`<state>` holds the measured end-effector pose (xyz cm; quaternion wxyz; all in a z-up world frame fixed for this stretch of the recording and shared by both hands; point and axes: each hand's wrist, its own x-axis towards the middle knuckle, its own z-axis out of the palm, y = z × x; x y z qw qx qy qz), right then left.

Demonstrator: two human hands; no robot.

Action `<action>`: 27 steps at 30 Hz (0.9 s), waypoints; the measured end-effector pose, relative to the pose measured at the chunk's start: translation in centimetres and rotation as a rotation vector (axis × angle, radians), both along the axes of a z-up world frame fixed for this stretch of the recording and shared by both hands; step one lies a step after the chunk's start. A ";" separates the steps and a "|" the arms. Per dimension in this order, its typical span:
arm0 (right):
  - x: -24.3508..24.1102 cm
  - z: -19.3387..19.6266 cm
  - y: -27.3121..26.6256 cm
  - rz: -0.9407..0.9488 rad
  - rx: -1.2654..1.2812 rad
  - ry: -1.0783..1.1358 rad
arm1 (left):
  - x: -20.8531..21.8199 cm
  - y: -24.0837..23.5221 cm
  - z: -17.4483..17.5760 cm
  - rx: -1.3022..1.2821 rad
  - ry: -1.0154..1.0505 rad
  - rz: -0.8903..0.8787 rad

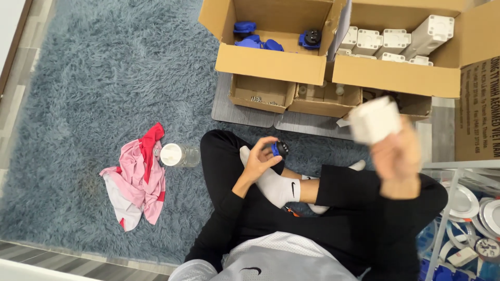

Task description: Assembling small blue and white plastic components using a screwdriver while sitting on the floor.

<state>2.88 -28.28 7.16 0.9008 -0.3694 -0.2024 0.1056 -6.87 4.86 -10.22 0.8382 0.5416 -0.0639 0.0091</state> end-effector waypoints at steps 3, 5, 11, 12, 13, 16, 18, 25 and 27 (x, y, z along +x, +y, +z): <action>-2.5 -8.3 -0.3 -0.207 -0.085 0.218 | -0.7 -1.8 -0.9 -0.048 0.132 0.088; -3.7 -8.9 1.4 -0.187 -0.095 0.240 | -1.2 -2.3 0.8 -0.052 0.156 0.063; -6.2 -11.5 4.3 -0.050 0.030 0.297 | -1.9 -3.1 3.7 -0.062 0.082 -0.004; -6.5 -12.4 4.4 -0.033 0.074 0.324 | -2.0 -3.2 4.7 -0.068 0.070 -0.011; -6.7 -13.2 4.2 -0.033 0.075 0.324 | -2.0 -3.2 4.8 -0.067 0.070 -0.012; -7.3 -12.9 4.6 -0.096 0.069 0.384 | -2.2 -3.0 5.4 -0.020 0.066 0.013; -7.4 -9.1 6.1 -0.095 0.012 0.373 | -2.4 -2.5 6.1 0.009 0.061 0.014; -7.3 -8.1 7.0 -0.237 -0.412 0.125 | -1.8 -1.9 9.2 0.168 -0.044 0.070; -7.7 -6.6 7.7 -0.261 -0.603 0.009 | -1.6 -2.2 9.8 0.238 -0.086 0.095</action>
